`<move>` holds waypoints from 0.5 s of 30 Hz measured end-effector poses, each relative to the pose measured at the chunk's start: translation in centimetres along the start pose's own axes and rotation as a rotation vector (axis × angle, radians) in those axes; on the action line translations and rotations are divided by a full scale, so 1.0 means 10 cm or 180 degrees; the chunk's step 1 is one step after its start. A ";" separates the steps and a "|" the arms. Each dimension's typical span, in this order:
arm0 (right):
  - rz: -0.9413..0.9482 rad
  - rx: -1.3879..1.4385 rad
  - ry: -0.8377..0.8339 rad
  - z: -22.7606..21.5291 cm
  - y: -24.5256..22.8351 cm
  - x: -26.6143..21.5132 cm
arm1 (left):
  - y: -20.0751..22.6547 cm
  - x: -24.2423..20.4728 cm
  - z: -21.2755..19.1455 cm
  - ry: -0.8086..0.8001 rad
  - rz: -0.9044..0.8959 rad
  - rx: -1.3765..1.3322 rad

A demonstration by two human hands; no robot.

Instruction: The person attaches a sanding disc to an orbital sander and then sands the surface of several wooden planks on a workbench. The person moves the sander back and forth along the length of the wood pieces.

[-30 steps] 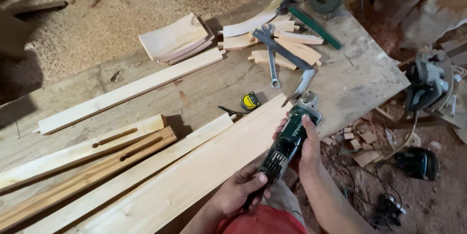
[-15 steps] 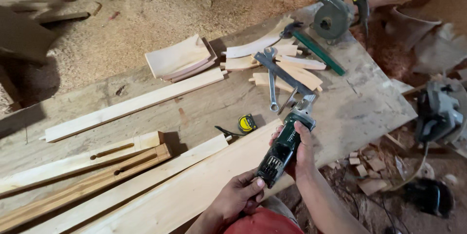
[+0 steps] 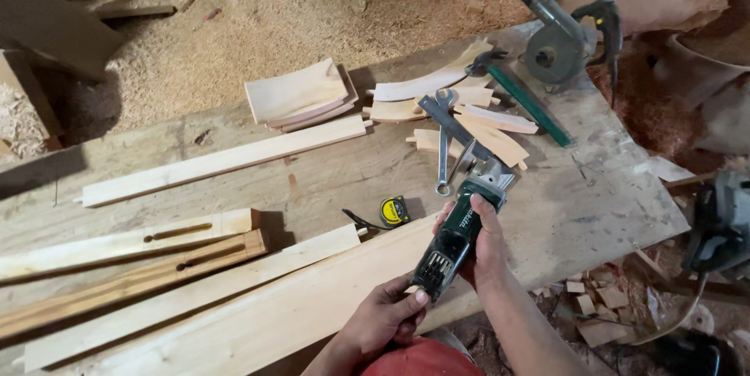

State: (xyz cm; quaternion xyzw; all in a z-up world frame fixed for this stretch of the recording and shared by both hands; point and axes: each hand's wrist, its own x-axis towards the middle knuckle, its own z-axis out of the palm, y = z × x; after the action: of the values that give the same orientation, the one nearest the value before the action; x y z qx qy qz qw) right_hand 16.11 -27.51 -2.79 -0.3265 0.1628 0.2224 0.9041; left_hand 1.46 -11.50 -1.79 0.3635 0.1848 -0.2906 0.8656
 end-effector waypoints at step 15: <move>0.0388 -0.0303 -0.0161 -0.25 -0.07 0.09 | -0.18 0.05 0.19 0.0809 0.0631 0.1341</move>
State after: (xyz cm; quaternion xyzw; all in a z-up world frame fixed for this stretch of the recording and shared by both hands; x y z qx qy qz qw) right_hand 16.90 -29.39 -4.68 -0.3529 0.1488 0.2926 0.8762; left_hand 0.90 -14.12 -1.69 0.5857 0.1910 -0.1884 0.7649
